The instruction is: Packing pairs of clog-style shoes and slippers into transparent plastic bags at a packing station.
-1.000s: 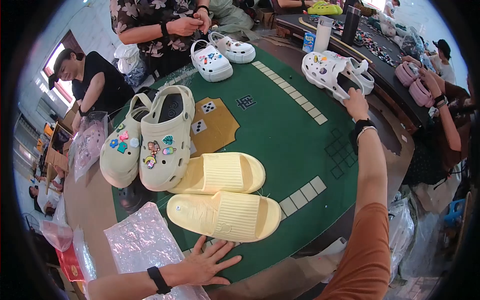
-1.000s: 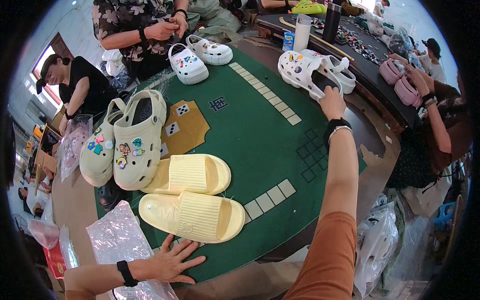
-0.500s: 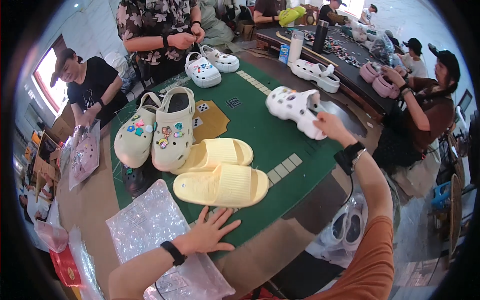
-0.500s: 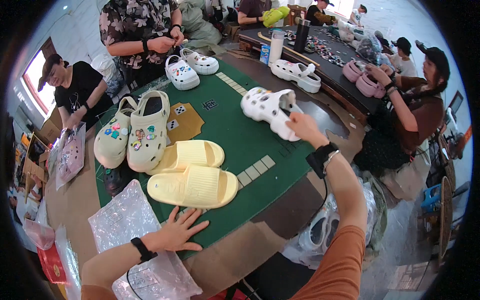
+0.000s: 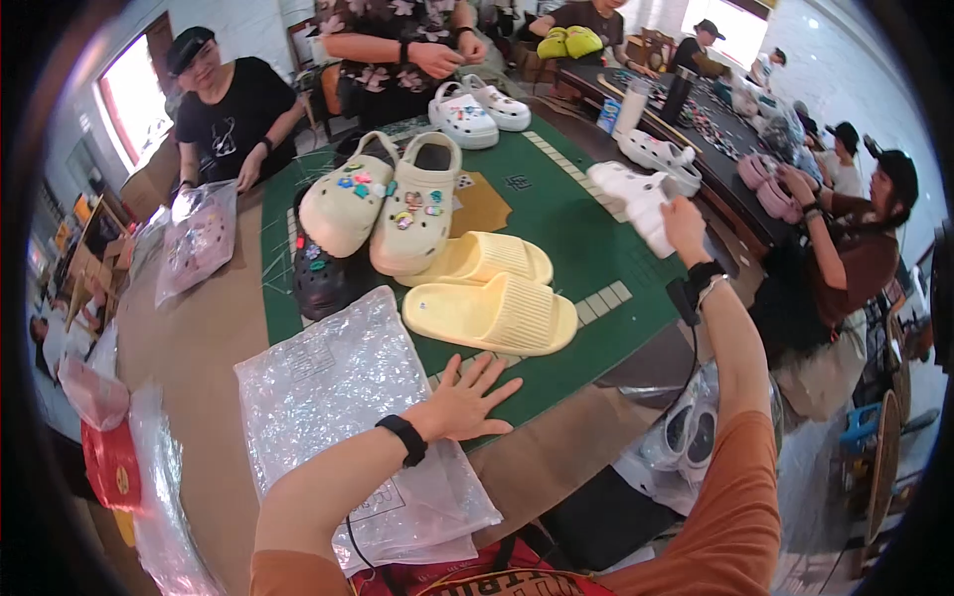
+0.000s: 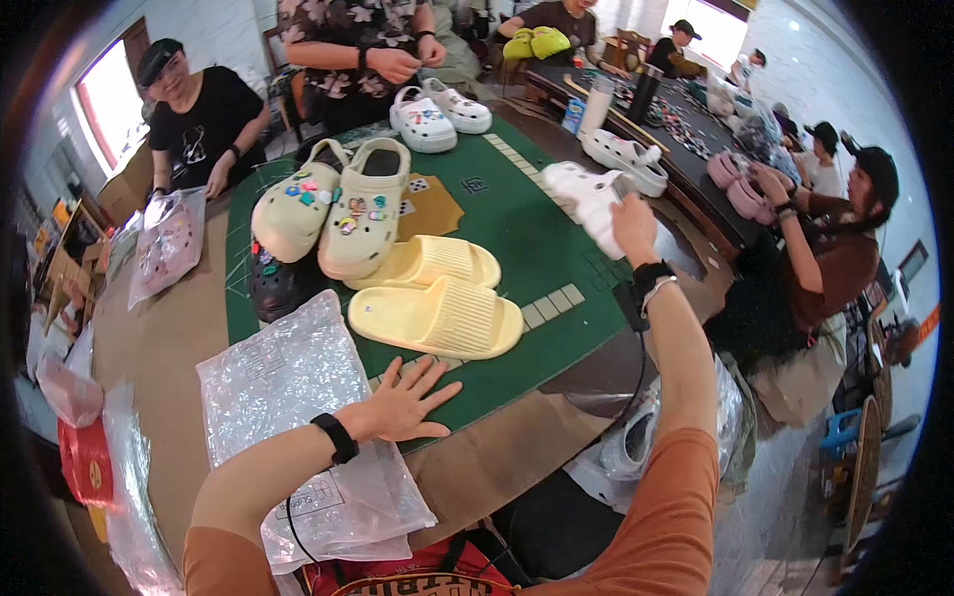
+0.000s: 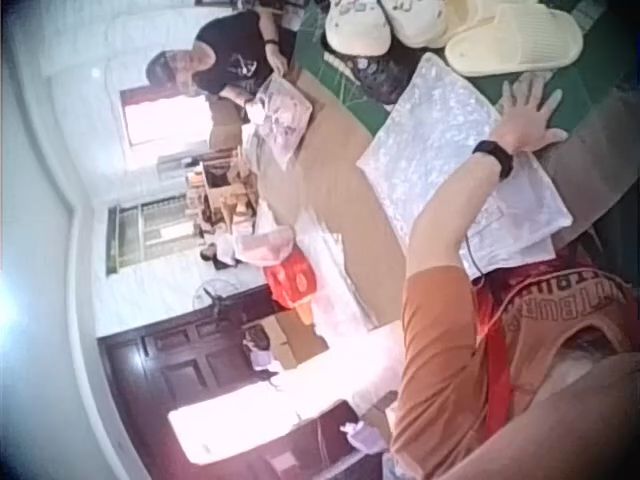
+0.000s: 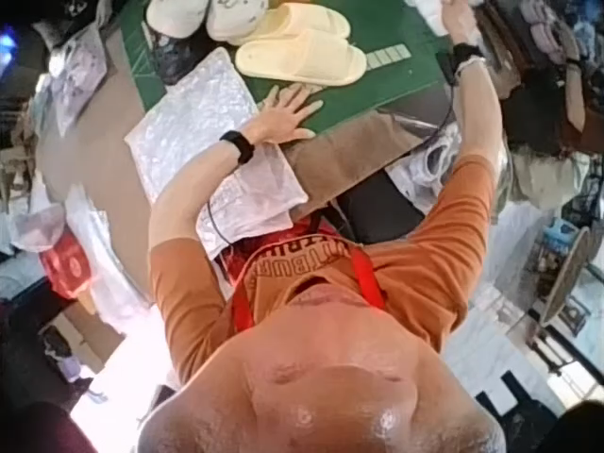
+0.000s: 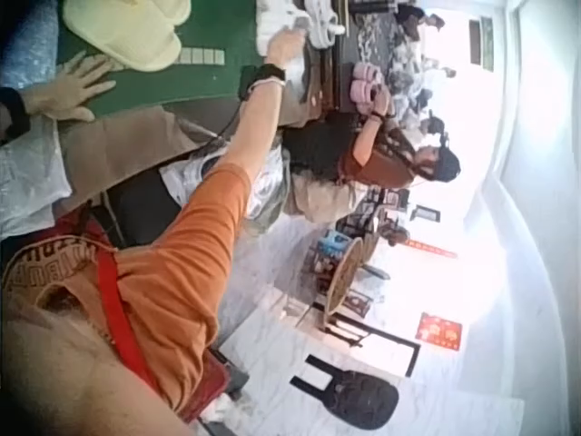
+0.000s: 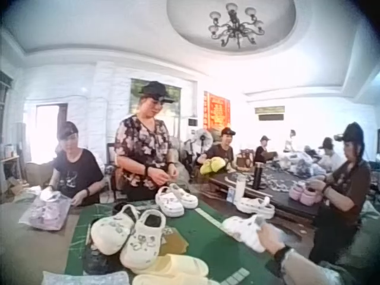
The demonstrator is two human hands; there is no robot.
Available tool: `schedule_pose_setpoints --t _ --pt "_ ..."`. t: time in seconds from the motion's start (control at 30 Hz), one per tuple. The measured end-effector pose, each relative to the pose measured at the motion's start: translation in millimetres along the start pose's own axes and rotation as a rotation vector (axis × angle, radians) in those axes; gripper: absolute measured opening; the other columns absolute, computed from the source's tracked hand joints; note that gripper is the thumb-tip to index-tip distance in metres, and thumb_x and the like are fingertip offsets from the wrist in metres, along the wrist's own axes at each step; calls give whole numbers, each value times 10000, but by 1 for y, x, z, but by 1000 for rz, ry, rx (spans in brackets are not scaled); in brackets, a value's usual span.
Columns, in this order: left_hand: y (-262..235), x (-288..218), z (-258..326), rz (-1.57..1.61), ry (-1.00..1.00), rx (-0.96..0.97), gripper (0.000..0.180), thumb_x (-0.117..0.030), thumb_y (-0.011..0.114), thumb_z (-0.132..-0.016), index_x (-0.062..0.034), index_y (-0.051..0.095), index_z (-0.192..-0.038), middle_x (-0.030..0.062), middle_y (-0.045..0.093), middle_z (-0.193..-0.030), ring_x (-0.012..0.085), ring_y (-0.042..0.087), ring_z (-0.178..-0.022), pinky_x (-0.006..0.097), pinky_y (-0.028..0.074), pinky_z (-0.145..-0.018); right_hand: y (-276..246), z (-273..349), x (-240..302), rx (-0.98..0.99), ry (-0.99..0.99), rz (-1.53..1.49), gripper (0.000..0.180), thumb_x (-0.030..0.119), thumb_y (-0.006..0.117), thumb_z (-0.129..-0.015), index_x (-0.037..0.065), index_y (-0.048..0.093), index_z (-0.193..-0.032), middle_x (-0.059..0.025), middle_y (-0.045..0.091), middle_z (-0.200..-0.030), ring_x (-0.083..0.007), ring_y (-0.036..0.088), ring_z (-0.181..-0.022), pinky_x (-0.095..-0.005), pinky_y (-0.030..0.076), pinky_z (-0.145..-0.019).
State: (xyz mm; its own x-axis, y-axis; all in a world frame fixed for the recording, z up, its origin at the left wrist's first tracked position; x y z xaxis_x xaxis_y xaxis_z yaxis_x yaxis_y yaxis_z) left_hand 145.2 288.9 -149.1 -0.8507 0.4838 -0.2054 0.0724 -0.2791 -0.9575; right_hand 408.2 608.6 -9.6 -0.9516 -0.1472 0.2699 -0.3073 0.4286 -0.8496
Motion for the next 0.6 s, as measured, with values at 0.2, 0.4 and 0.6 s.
schedule_pose_setpoints --t 0.2,0.4,0.6 --pt "0 5 6 14 -9 -71 715 -632 340 -824 -207 232 -1389 164 165 -1439 353 119 -1333 589 110 -1024 78 -29 35 160 -62 -136 479 198 600 -776 5 378 -1154 -279 351 -1211 -431 421 -1093 -459 395 -889" --pt "3 9 1 28 -1 -22 715 -631 317 -832 -232 171 -1406 136 98 -1462 336 62 -1345 573 50 -1041 109 81 254 849 -654 -545 577 364 529 -847 12 373 -1277 -220 353 -1299 -335 343 -1217 -385 292 -1002" --pt "0 6 -1 26 -5 -4 706 -625 312 -837 -237 163 -1407 134 88 -1464 331 51 -1348 572 44 -1040 54 81 363 325 -886 -494 666 377 528 -827 50 258 -1341 -216 350 -1304 -334 346 -1208 -418 281 -1002"
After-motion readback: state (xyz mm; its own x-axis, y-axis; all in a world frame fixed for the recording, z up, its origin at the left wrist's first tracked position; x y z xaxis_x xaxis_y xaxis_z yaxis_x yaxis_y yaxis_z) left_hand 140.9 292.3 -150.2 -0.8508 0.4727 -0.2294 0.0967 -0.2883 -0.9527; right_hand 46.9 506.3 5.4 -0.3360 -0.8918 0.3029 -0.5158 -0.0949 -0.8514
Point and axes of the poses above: each hand's wrist, its own z-axis away from the middle knuckle, its own y-axis out of the palm, x = y × z, the point moved 9 cm from there along -z, towards the middle knuckle
